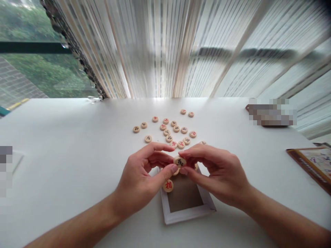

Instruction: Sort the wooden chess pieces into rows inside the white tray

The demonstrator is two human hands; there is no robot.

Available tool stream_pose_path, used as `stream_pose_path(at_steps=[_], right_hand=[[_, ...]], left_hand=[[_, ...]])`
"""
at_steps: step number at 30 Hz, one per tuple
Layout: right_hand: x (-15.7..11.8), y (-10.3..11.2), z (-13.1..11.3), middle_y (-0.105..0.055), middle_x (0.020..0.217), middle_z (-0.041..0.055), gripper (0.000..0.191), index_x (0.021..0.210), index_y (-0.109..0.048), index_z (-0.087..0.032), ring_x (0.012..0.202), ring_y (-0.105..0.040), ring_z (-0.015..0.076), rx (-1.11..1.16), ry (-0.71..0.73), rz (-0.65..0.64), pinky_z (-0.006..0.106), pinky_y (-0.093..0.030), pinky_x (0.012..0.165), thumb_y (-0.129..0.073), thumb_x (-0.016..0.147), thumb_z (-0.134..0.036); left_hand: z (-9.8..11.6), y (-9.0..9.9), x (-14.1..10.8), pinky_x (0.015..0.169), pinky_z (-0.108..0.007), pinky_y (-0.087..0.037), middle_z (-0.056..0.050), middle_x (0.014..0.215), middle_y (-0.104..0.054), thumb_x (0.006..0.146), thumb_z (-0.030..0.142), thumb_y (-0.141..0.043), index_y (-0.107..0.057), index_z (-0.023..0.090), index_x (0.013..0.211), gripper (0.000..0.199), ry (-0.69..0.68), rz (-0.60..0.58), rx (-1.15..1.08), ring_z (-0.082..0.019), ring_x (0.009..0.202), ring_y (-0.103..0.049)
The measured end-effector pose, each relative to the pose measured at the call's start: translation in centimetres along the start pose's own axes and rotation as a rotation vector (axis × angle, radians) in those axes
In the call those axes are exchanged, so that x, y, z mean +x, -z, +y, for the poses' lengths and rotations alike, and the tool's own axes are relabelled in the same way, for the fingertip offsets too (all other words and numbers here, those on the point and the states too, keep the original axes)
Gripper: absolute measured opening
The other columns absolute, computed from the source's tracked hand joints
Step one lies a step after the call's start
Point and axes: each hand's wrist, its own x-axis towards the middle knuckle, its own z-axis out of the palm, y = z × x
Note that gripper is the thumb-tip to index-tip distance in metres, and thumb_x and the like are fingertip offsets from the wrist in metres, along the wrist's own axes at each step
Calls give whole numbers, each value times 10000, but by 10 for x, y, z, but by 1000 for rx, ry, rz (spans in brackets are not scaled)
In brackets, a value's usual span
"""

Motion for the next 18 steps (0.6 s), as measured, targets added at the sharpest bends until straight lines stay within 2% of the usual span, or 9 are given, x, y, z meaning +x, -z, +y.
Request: stream_pose_path(at_steps=[4, 8, 15, 18], right_hand=[[2, 0, 0, -794, 954, 60, 286, 1147, -785, -219, 771, -716, 163, -6, 34, -1, 286, -612, 689, -811, 895, -86], [3, 1, 1, -798, 933, 60, 280, 1150, -792, -206, 749, -718, 160, -15, 38, -5, 285, -613, 687, -819, 893, -97], [2, 3, -1, -833, 909, 58, 210, 1110, -839, -213, 771, -748, 159, -1, -65, -14, 244, -603, 699, -856, 901, -205], [5, 3, -5, -838, 854, 47, 107, 1024, -865, -208, 723, -743, 138, -7, -86, -16, 206, -573, 665, -834, 922, -213]], left_hand=[[-1, 1, 0, 763, -159, -656, -23, 910, -836, 878, 90, -825, -757, 166, 1050, 200, -30, -15, 2, -131, 845, -807], [-3, 2, 0, 810, -181, -668, -40, 980, -853, 907, 115, -818, -788, 172, 1089, 192, -36, -48, -18, -144, 888, -820], [-5, 4, -2, 843, -171, -660, -24, 984, -859, 902, 141, -840, -837, 192, 1092, 197, -56, -69, 4, -131, 886, -815], [-5, 4, -2, 832, -170, -655, -35, 981, -865, 906, 157, -840, -843, 187, 1079, 176, -38, -81, 15, -135, 878, -818]])
